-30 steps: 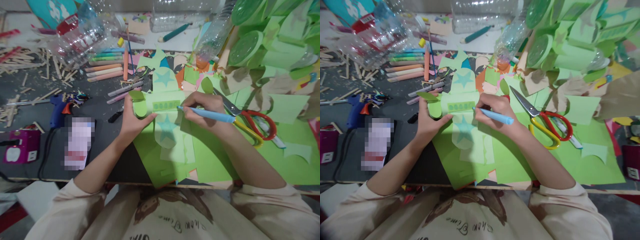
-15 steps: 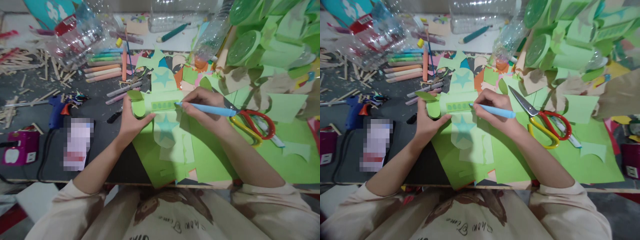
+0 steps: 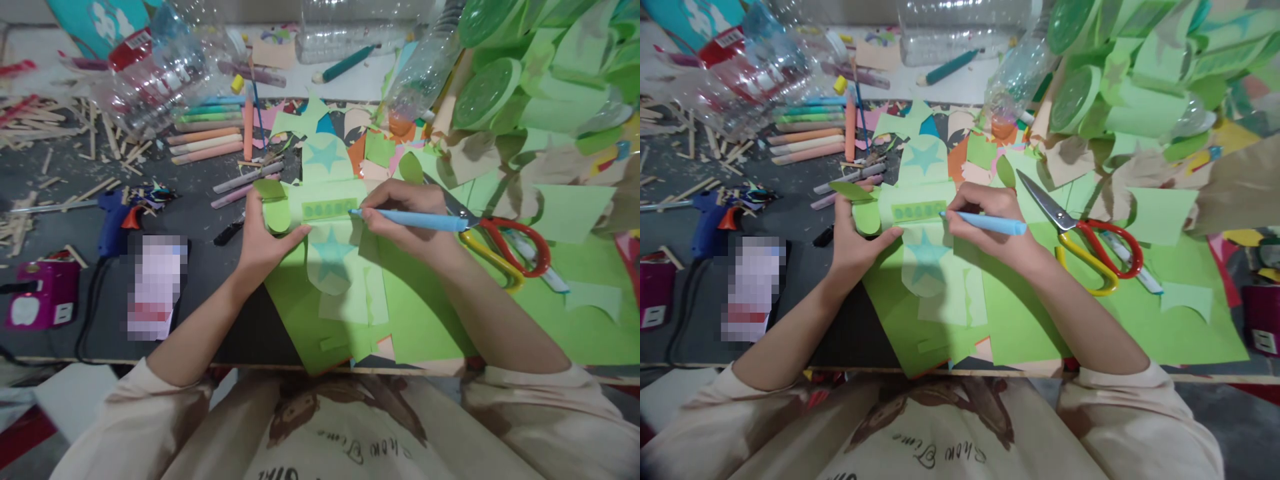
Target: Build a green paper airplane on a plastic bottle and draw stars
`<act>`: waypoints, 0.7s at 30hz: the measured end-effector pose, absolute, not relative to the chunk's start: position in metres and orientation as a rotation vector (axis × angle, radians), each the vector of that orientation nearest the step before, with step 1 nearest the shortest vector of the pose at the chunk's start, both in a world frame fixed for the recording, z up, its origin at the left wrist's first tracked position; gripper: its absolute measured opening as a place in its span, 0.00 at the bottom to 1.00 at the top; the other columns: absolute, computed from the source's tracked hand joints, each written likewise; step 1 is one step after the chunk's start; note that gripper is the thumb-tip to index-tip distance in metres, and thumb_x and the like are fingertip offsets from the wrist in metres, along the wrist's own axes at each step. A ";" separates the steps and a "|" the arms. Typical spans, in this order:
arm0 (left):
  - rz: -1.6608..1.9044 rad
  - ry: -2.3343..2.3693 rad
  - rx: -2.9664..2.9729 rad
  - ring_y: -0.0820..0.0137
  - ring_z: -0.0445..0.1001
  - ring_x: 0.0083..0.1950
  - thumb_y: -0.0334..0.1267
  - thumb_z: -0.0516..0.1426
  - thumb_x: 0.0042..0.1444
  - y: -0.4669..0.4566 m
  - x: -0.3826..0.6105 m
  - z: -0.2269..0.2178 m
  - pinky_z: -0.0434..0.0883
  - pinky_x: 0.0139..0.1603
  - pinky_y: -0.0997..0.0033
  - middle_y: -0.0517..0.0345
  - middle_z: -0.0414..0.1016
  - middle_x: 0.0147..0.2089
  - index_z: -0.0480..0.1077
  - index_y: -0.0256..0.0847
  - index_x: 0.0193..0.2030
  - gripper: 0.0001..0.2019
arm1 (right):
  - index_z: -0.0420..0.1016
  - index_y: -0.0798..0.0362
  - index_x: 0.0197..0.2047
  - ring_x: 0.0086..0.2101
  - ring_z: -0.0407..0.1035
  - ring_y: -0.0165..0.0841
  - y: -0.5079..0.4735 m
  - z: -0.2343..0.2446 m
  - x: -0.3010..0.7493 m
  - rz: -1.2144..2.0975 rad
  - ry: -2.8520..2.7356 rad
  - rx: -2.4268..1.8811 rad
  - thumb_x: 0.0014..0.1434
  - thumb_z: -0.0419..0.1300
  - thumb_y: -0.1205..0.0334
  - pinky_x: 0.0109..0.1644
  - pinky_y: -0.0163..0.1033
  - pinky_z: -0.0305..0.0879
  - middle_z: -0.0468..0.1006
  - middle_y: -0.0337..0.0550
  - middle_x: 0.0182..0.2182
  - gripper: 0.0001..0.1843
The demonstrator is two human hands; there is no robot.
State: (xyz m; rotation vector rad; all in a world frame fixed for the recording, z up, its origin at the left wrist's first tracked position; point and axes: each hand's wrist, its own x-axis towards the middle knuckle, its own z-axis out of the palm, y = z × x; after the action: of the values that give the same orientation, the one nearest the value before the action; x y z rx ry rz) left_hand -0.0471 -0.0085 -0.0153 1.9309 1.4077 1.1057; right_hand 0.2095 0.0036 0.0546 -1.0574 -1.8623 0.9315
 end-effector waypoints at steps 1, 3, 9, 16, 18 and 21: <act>1.102 1.406 1.927 0.53 0.70 0.66 0.63 0.64 0.52 -0.009 -0.047 -0.015 0.65 0.69 0.48 0.44 0.68 0.64 0.58 0.47 0.65 0.40 | 0.72 0.49 0.26 0.21 0.63 0.28 0.004 0.053 0.210 0.932 -1.837 -1.060 0.58 0.65 0.62 0.24 0.36 0.59 0.73 0.35 0.21 0.10; 1.100 1.405 1.921 0.52 0.69 0.66 0.64 0.64 0.51 -0.009 -0.048 -0.015 0.65 0.69 0.49 0.44 0.68 0.64 0.57 0.47 0.65 0.41 | 0.73 0.49 0.27 0.22 0.63 0.28 0.005 0.050 0.211 0.928 -1.797 -1.085 0.59 0.65 0.60 0.24 0.37 0.60 0.74 0.36 0.22 0.10; 1.096 1.420 1.936 0.52 0.70 0.65 0.64 0.64 0.51 -0.008 -0.048 -0.016 0.65 0.69 0.47 0.45 0.69 0.62 0.58 0.47 0.64 0.40 | 0.75 0.49 0.30 0.24 0.64 0.28 0.001 0.054 0.210 0.932 -1.824 -1.159 0.60 0.65 0.60 0.27 0.37 0.61 0.73 0.35 0.24 0.07; 1.104 1.433 1.943 0.52 0.70 0.65 0.64 0.64 0.52 -0.009 -0.047 -0.015 0.66 0.69 0.47 0.44 0.69 0.63 0.59 0.46 0.63 0.39 | 0.70 0.49 0.25 0.22 0.62 0.28 0.003 0.059 0.210 0.951 -1.902 -1.110 0.59 0.65 0.57 0.25 0.37 0.58 0.72 0.34 0.21 0.14; 1.109 1.434 1.950 0.52 0.70 0.66 0.63 0.64 0.52 -0.009 -0.047 -0.015 0.66 0.68 0.47 0.44 0.69 0.63 0.59 0.46 0.63 0.39 | 0.70 0.48 0.24 0.22 0.62 0.28 0.004 0.058 0.210 0.965 -1.902 -1.105 0.60 0.65 0.55 0.25 0.37 0.59 0.72 0.35 0.20 0.15; 1.114 1.422 1.964 0.53 0.71 0.65 0.63 0.63 0.54 -0.009 -0.047 -0.015 0.65 0.69 0.47 0.44 0.69 0.63 0.58 0.47 0.64 0.37 | 0.71 0.48 0.26 0.22 0.62 0.28 0.004 0.054 0.211 0.963 -1.852 -1.105 0.60 0.66 0.55 0.25 0.37 0.59 0.72 0.34 0.21 0.14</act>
State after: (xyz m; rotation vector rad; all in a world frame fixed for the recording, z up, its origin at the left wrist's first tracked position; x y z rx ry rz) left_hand -0.0467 -0.0091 -0.0150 1.9638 1.4222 1.1145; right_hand 0.2108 0.0044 0.0540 -1.1050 -1.8519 0.9633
